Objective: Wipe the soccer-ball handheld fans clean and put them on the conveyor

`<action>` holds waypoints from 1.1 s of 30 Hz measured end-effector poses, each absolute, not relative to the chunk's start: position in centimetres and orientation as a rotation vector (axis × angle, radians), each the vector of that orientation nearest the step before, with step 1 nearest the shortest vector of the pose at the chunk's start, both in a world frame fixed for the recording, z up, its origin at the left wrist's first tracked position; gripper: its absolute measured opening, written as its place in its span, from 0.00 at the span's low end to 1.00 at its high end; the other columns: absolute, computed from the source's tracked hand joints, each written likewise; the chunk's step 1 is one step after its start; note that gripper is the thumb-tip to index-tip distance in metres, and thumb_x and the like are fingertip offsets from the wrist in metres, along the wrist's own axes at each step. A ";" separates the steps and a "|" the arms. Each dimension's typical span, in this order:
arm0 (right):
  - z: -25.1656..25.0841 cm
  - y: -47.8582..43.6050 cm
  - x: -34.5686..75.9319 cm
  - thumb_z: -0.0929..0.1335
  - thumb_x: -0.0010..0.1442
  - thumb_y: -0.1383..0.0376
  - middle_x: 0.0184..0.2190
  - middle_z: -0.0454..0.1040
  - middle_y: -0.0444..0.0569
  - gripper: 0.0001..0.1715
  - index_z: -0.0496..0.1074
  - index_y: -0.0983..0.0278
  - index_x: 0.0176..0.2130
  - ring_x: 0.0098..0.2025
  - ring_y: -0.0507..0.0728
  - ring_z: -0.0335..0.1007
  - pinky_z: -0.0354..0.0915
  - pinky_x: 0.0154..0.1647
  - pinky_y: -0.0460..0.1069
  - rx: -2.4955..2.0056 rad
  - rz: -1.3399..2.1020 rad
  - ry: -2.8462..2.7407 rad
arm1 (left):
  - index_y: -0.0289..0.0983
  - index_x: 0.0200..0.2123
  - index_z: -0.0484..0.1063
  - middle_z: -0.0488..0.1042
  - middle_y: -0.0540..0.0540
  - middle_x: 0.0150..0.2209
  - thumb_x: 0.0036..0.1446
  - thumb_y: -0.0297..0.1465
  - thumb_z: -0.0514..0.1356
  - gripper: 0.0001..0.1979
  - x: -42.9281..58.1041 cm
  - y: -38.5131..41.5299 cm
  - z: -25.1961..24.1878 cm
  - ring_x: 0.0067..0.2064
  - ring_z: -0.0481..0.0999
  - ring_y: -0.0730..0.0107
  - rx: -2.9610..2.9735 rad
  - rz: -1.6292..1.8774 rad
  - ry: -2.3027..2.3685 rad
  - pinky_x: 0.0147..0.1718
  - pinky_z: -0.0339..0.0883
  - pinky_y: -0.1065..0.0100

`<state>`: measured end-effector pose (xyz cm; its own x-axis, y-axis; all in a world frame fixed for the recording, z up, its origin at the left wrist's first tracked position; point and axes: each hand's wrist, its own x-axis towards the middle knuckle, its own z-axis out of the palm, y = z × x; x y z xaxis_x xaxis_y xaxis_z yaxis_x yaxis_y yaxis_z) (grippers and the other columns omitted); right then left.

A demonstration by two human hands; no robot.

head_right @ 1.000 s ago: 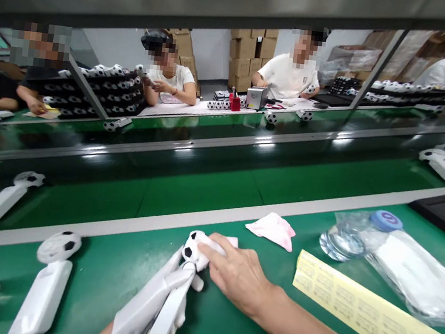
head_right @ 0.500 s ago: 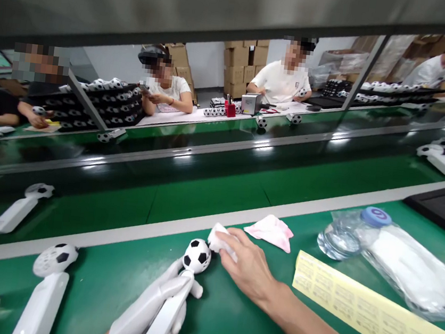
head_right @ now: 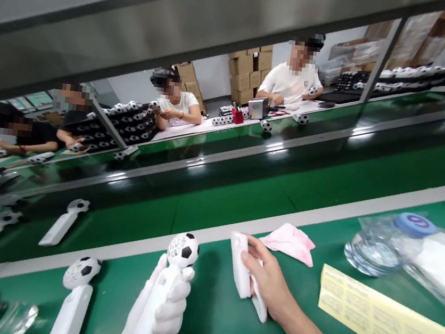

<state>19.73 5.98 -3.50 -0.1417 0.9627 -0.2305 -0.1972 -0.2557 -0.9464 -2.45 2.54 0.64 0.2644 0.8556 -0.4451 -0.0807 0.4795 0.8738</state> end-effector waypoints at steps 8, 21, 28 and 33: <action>-4.2 5.8 19.9 0.63 0.57 0.53 0.45 0.71 0.52 0.31 0.61 0.63 0.56 0.32 0.56 0.70 0.67 0.28 0.48 -1.171 1.434 -1.234 | 0.35 0.46 0.65 0.70 0.44 0.41 0.59 0.38 0.53 0.16 -2.4 2.1 0.8 0.36 0.71 0.71 0.771 0.819 1.146 0.32 0.70 0.66; 0.6 4.1 17.5 0.61 0.58 0.68 0.55 0.62 0.53 0.29 0.55 0.58 0.58 0.51 0.59 0.64 0.68 0.38 0.49 -0.909 0.447 -2.059 | 0.36 0.51 0.61 0.69 0.42 0.44 0.58 0.43 0.52 0.22 -2.1 1.3 0.6 0.39 0.72 0.67 0.759 0.784 1.130 0.33 0.71 0.61; 2.2 5.2 15.6 0.58 0.54 0.73 0.51 0.66 0.51 0.32 0.56 0.58 0.58 0.41 0.57 0.71 0.67 0.26 0.48 -0.966 0.220 -2.284 | 0.36 0.48 0.64 0.70 0.43 0.42 0.58 0.40 0.53 0.18 -1.9 1.6 0.7 0.37 0.71 0.69 0.846 0.753 1.120 0.32 0.70 0.63; 1.9 7.7 16.6 0.60 0.56 0.71 0.46 0.69 0.47 0.25 0.64 0.57 0.53 0.40 0.55 0.70 0.68 0.39 0.50 -1.047 0.616 -2.075 | 0.35 0.48 0.64 0.69 0.43 0.42 0.59 0.40 0.52 0.18 -1.8 1.9 1.5 0.37 0.72 0.70 0.971 0.717 1.118 0.33 0.70 0.64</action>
